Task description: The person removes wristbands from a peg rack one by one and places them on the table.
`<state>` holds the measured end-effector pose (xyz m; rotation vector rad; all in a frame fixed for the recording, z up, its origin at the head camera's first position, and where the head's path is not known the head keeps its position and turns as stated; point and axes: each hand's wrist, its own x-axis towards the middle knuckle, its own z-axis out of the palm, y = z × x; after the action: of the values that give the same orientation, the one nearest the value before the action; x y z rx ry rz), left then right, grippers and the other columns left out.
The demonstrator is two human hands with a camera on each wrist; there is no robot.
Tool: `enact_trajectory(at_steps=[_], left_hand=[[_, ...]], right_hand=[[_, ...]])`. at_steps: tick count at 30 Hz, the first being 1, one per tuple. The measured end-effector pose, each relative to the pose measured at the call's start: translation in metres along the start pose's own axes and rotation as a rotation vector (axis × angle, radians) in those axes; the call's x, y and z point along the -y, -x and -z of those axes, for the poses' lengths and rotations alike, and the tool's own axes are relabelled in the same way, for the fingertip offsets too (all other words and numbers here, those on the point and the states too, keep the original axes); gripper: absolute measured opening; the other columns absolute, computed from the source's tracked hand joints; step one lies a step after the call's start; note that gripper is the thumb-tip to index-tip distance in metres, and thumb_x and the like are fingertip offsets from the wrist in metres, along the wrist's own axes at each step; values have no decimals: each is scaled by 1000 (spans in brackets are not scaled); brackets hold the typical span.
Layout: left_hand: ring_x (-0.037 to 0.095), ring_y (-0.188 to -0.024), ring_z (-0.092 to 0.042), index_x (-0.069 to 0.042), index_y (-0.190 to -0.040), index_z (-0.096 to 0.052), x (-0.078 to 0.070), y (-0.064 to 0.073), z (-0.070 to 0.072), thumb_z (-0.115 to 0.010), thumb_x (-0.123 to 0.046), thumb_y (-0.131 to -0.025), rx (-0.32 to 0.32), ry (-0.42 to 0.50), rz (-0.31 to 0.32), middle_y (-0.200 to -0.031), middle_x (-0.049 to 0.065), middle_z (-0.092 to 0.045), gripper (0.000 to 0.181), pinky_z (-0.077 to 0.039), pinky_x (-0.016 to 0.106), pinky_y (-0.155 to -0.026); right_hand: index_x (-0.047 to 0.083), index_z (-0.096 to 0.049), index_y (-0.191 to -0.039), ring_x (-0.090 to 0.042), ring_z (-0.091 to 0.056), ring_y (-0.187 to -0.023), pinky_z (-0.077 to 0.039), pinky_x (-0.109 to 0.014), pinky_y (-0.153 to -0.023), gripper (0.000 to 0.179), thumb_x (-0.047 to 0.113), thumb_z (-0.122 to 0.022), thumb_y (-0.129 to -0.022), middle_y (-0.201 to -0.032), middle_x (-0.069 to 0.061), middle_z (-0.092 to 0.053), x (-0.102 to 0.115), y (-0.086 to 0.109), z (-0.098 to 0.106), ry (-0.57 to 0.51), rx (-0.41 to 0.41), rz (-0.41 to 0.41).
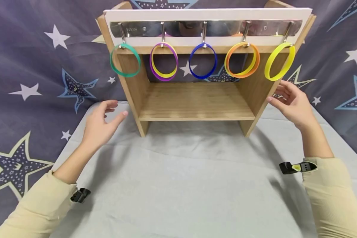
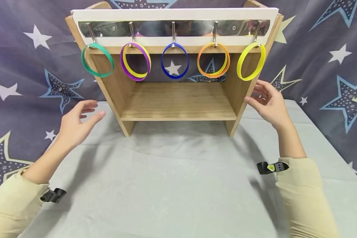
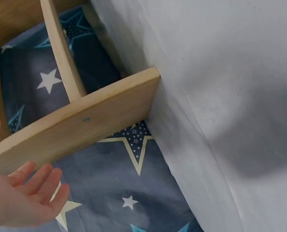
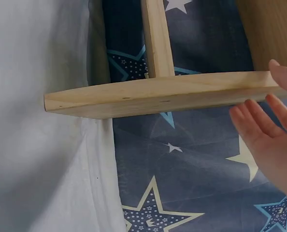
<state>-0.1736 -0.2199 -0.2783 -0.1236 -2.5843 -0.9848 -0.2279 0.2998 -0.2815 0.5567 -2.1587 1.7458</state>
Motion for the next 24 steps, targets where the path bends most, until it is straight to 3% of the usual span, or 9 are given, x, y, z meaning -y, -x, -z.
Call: enact_trajectory(at_steps=[5,13,24], left_hand=[[34,-118,-57,-5,-128,-55,-4,2,-2,-62,-34,-92,14,49,-11,-127,18,-62,46,-48,46,-95],[31,-117,-59,-6,-128,-55,-13,8,-4,-61,-35,-94,95,70,6,-126,16,-63,45,-47,35,-92],[31,-118,-58,-4,-128,-54,-36,9,-16,-62,-31,-93,213,153,1,-125,19,-62,45,-49,46,-103]], right_hand=[[8,-61,-122,-2,-64,-97,-53,-6,-82,48,-18,-61,-82,-105,8,-70,-4,-3,1,-145,-7,24],[11,-64,-113,-2,-65,-88,-55,-6,-77,43,-18,-61,-81,-96,8,-70,-10,-3,-1,-189,-41,-3],[9,-65,-113,-3,-66,-86,-56,-7,-75,43,-19,-62,-80,-96,7,-71,-9,-6,2,-185,-40,-3]])
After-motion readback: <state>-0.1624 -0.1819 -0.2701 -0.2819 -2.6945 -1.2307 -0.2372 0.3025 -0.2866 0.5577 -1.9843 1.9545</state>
